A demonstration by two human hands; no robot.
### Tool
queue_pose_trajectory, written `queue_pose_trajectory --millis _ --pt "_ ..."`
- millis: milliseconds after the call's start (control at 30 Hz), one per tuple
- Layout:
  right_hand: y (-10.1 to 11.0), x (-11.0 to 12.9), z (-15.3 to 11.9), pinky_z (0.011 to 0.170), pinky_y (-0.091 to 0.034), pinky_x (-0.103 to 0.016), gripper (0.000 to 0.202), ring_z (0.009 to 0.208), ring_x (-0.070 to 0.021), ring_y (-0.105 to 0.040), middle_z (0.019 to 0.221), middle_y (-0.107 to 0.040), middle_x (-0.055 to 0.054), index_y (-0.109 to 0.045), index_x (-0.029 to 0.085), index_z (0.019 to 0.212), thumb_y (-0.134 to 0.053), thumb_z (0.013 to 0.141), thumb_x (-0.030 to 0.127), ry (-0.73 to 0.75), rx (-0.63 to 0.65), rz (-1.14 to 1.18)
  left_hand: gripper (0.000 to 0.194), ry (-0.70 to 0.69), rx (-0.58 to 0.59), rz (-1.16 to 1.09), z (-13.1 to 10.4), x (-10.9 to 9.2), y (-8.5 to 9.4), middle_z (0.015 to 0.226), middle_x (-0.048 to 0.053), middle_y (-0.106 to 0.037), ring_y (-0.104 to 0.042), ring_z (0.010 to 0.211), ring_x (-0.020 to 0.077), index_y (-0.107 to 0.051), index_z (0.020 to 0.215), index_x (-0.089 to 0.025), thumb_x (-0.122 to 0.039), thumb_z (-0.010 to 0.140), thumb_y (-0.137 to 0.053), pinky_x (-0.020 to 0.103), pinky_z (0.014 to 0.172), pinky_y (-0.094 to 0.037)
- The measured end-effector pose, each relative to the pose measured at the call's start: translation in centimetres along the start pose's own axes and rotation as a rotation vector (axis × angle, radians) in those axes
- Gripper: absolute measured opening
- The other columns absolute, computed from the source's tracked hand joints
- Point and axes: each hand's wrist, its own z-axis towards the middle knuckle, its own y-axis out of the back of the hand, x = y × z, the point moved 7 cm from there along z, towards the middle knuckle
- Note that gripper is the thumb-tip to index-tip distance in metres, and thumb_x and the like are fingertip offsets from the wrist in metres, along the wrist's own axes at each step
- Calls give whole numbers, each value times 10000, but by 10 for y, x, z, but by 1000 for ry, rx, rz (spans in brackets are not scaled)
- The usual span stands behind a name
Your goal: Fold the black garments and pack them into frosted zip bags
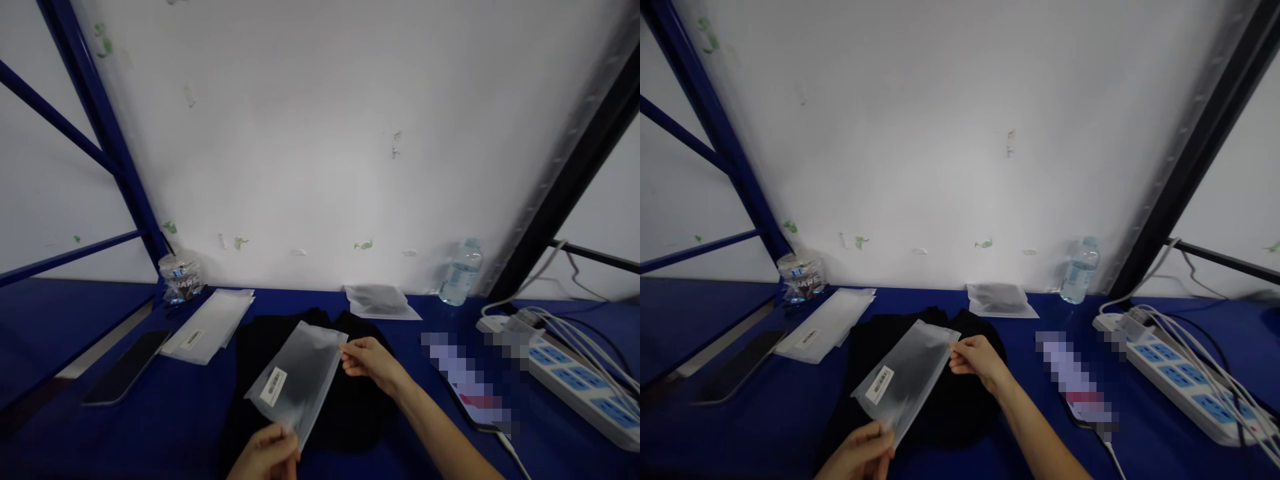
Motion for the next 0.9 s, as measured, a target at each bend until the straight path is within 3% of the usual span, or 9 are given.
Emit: queue_pose_trajectory --millis 167,300,433,567,667,767,833,900 --pt "6 -4 -4 507 -514 -138 260 476 -54 -580 547 -611 -9 -623 108 613 -681 768 307 26 -83 39 406 22 11 7 -8 -7 -4 430 -41 -527 -422 351 40 -575 612 -143 -496 595 -774 127 351 -288" --pt "-2 -8 -14 509 -533 -177 296 503 -85 -606 607 -642 -41 -648 98 664 -718 720 380 16 -42 46 373 42 -17 -23 -14 -10 -6 438 -45 -525 -451 390 38 -568 596 -142 -443 600 -789 111 392 -318" --pt "-7 -12 -13 510 -523 -160 262 480 -70 -586 555 -609 -10 -620 116 617 -741 696 335 9 -24 52 344 2 -12 -43 -19 -13 -12 442 -46 -519 -426 350 27 -560 593 -140 -418 639 -758 115 371 -282" --pt "-4 -13 -12 524 -534 -169 279 488 -68 -589 573 -607 -6 -605 121 630 -724 711 360 -5 -38 56 351 -16 -6 -20 -20 -5 -14 481 -43 -535 -405 308 36 -549 629 -148 -461 676 -700 147 335 -239" --pt "1 -12 -22 495 -542 -209 366 526 -118 -638 632 -647 -48 -629 111 736 -674 733 475 -18 -74 35 394 3 -38 164 -24 -2 -7 534 -7 -585 -481 382 74 -587 704 -145 -536 749 -613 161 361 -280" --pt "3 -16 -36 488 -546 -235 403 567 -163 -673 676 -672 -73 -633 108 811 -640 748 506 -28 -118 21 493 -77 -56 513 -29 -30 3 503 10 -571 -491 398 102 -600 671 -143 -583 837 -451 185 367 -298" --pt "-4 -20 -43 557 -562 -241 386 655 -175 -695 771 -697 -96 -646 106 876 -647 754 471 -24 -80 58 451 -274 -187 725 -29 -69 13 582 5 -591 -534 468 129 -603 730 -167 -547 867 -402 218 435 -377" --pt "-14 -22 -47 623 -566 -239 394 736 -178 -700 866 -705 -112 -656 107 946 -658 747 448 -16 -19 111 337 -491 -358 923 -25 -105 21 749 13 -617 -584 651 169 -600 846 -193 -482 869 -428 273 615 -451"
